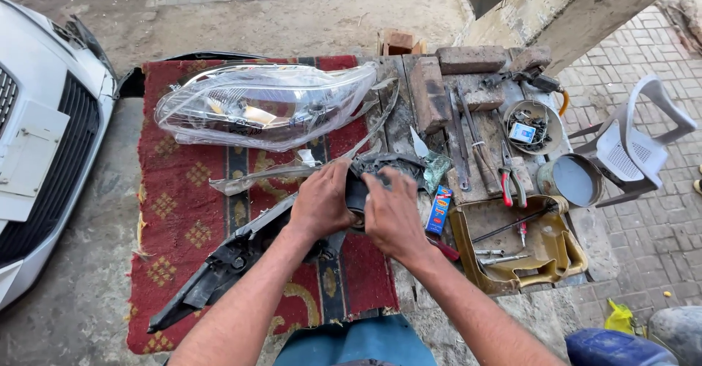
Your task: The person repairs a car headlight assembly on a workbench. They use pliers to remove clips and a screwdriver to adjust parts, then reassemble the housing and lens.
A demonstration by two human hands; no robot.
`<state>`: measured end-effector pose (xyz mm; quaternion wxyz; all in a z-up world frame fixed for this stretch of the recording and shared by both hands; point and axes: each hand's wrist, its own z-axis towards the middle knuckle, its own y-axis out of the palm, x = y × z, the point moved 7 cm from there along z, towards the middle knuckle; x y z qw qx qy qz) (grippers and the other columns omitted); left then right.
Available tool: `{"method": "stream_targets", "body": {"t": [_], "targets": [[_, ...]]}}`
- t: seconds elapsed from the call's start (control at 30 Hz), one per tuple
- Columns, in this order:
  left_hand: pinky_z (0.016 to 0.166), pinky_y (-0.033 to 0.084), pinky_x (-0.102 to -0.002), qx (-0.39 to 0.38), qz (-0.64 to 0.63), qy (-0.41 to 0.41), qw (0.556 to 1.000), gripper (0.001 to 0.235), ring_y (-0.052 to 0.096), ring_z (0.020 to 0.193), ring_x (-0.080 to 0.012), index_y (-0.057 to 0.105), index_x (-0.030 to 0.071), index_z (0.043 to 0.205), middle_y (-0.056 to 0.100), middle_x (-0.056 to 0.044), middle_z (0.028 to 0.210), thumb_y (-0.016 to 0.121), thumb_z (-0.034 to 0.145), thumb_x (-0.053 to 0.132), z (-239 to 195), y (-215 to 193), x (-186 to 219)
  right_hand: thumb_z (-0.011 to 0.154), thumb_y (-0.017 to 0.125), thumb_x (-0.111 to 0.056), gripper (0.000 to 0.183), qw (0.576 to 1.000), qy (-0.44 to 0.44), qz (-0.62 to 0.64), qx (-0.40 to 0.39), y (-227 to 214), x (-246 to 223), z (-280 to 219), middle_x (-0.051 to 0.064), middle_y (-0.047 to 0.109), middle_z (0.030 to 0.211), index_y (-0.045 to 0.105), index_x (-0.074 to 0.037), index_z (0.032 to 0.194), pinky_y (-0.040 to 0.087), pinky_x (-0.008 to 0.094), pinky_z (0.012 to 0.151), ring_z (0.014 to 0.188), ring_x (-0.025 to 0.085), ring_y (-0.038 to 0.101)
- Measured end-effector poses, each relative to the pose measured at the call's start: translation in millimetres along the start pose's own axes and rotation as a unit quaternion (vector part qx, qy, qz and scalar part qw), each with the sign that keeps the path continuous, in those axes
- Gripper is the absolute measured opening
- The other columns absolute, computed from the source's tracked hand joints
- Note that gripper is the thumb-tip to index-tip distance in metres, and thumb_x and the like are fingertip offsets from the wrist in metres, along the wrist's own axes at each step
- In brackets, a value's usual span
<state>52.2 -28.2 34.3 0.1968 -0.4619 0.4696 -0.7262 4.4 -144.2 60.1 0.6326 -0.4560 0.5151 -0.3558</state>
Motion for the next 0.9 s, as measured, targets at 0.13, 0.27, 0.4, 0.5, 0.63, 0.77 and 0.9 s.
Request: {"method": "stream_targets", "body": {"t": [0.13,0.27,0.4,0.5,0.63,0.77,0.9], "targets": [[0.092,0.056,-0.038,-0.010,-0.003,-0.003,1.000,0.085,0.069,0.112,-0.0356,0.055,0.000,0.132,0.071,-0.018,0.112,0.085,0.059,0.032,3.6,0.1,-7.0,0.099,0.042,-0.014,0.046,0.999,0.024,0.046,-0.005,-0.6,0.7,2.6,0.013,0.077,0.081,0.057,-0.007,0.141,0.022,0.044,0.116,0.136,0.027,0.047],[0.092,0.057,-0.039,-0.014,-0.012,-0.009,1.000,0.084,0.070,0.110,-0.0375,0.056,0.000,0.129,0.070,-0.020,0.111,0.087,0.058,0.033,5.3,-2.4,-8.3,0.096,0.044,-0.010,0.051,0.999,0.013,0.034,0.000,4.7,3.8,5.7,0.012,0.079,0.100,0.054,-0.005,0.146,0.023,0.042,0.117,0.142,0.026,0.043],[0.092,0.056,-0.041,0.008,-0.007,-0.001,1.000,0.081,0.069,0.112,-0.0400,0.056,-0.002,0.127,0.070,-0.021,0.111,0.086,0.058,0.030,4.0,-12.3,1.2,0.091,0.045,-0.005,0.058,0.999,0.009,0.030,-0.016,12.9,-2.5,4.2,0.015,0.080,0.106,0.051,-0.003,0.148,0.020,0.042,0.120,0.147,0.028,0.040],[0.094,0.056,-0.042,0.008,-0.011,0.004,1.000,0.085,0.068,0.114,-0.0397,0.056,-0.001,0.127,0.070,-0.020,0.113,0.088,0.056,0.032,5.0,-13.4,2.1,0.090,0.047,-0.003,0.062,0.996,0.016,0.073,0.052,15.3,6.6,2.6,0.013,0.070,0.135,0.048,-0.003,0.152,0.023,0.043,0.118,0.148,0.029,0.035],[0.092,0.056,-0.041,0.016,-0.008,0.006,1.000,0.085,0.068,0.115,-0.0387,0.056,-0.002,0.130,0.070,-0.020,0.113,0.087,0.058,0.030,5.8,-1.6,-5.7,0.088,0.046,-0.003,0.064,0.996,0.007,0.064,0.064,21.2,-2.1,0.3,0.014,0.069,0.137,0.046,0.001,0.152,0.022,0.042,0.118,0.147,0.028,0.037],[0.093,0.055,-0.041,0.006,0.005,0.001,1.000,0.084,0.067,0.116,-0.0375,0.056,0.000,0.127,0.069,-0.018,0.112,0.087,0.057,0.034,4.2,1.7,-8.8,0.087,0.044,-0.001,0.062,0.996,0.049,0.038,0.062,13.9,-9.1,1.5,0.014,0.077,0.118,0.050,0.000,0.148,0.021,0.042,0.117,0.145,0.025,0.039],[0.096,0.055,-0.044,0.013,0.001,0.015,1.000,0.083,0.066,0.118,-0.0386,0.055,-0.001,0.126,0.070,-0.020,0.113,0.088,0.059,0.037,-0.3,-6.8,2.8,0.089,0.044,-0.003,0.057,0.987,0.099,-0.012,0.123,30.3,36.5,-2.6,0.004,0.078,0.118,0.057,-0.008,0.145,0.026,0.040,0.111,0.134,0.020,0.044]]}}
